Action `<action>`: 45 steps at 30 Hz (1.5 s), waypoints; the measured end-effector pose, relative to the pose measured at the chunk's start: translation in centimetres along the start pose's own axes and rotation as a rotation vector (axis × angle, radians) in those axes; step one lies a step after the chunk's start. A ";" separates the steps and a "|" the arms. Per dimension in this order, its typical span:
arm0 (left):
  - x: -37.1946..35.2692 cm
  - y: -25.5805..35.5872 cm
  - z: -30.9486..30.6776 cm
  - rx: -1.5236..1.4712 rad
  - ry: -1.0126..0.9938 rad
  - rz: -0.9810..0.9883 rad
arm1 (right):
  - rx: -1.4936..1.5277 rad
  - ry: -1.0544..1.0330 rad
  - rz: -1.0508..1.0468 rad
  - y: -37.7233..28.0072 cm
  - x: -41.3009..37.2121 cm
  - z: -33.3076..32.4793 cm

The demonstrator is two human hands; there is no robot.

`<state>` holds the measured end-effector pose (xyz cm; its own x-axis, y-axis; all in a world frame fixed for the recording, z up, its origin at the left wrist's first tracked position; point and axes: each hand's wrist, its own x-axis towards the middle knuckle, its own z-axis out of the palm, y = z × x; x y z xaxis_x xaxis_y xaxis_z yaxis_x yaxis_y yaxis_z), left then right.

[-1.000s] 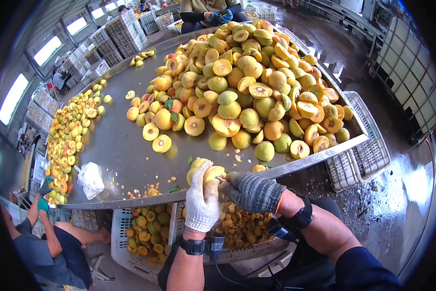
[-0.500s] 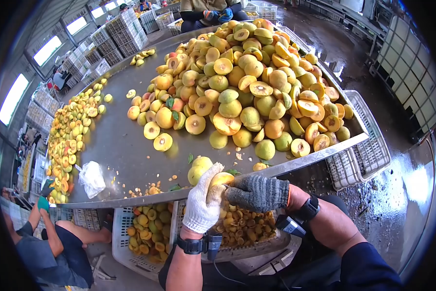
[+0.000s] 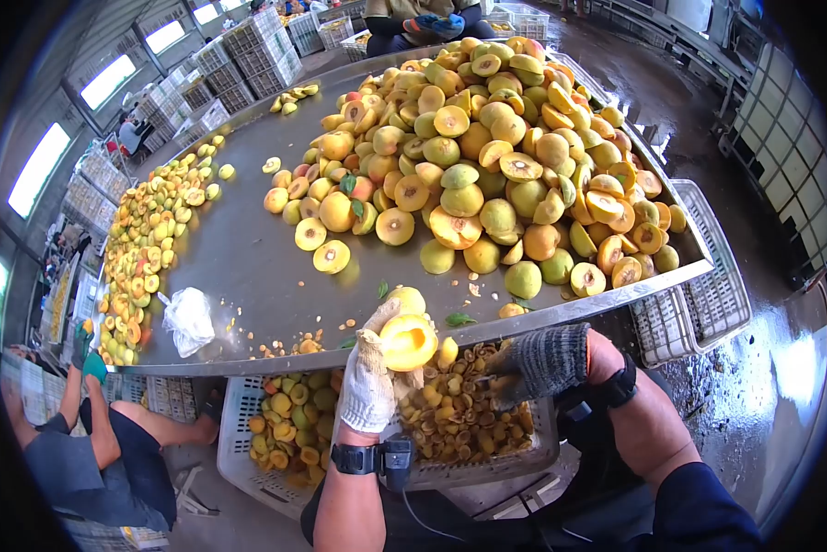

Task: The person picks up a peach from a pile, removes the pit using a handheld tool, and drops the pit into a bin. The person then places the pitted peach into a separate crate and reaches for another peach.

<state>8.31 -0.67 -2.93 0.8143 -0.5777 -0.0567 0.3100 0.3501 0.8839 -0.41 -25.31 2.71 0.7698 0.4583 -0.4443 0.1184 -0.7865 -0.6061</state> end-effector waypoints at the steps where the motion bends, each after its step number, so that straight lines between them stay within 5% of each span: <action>1: -0.3 0.3 -0.1 -0.043 0.011 -0.004 | 0.027 0.080 -0.029 0.1 0.1 0.1; 8: -5.4 7.0 -2.3 0.614 0.176 0.051 | 0.200 0.627 0.137 0.4 3.9 0.6; 12: -8.2 9.0 -8.9 1.160 0.314 0.095 | 0.045 0.620 0.183 -2.7 7.9 -1.6; 15: -9.5 9.9 -9.5 1.421 0.763 0.216 | -0.157 0.643 0.034 -2.2 13.0 -1.5; 19: -9.3 9.5 -10.8 1.213 0.756 0.253 | -0.433 0.396 0.091 -5.2 15.7 -3.0; 20: -9.1 9.0 -11.1 1.381 0.686 0.314 | -0.499 0.344 0.098 -6.1 15.8 -3.3; 29: -7.3 7.8 -8.9 1.366 0.517 0.322 | -0.593 0.614 0.000 -3.0 17.9 -2.7; 36: -5.9 7.6 -7.6 1.331 0.465 0.291 | -0.721 0.450 -0.115 -0.5 22.2 -4.4; 39: -5.3 7.2 -7.5 1.149 0.414 0.374 | -0.052 0.509 0.006 -2.7 19.3 -7.9; 40: -5.0 7.2 -6.9 1.039 0.381 0.387 | 0.530 0.377 0.221 -5.3 15.9 -8.8; 41: -4.7 7.2 -6.3 0.929 0.341 0.399 | 0.796 0.331 -0.023 -4.3 15.0 -8.2; 43: -4.2 6.5 -5.0 0.459 0.164 0.198 | 1.111 0.252 -0.092 -4.2 12.1 -6.0; 45: -3.5 5.8 -2.4 0.260 0.030 0.301 | 0.755 0.307 -0.337 -1.6 10.7 -2.7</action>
<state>8.50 5.16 1.30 0.8652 -0.4541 0.2129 -0.0764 0.3003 0.9508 9.28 -20.27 0.70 0.9161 0.3997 -0.0317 0.0076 -0.0963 -0.9953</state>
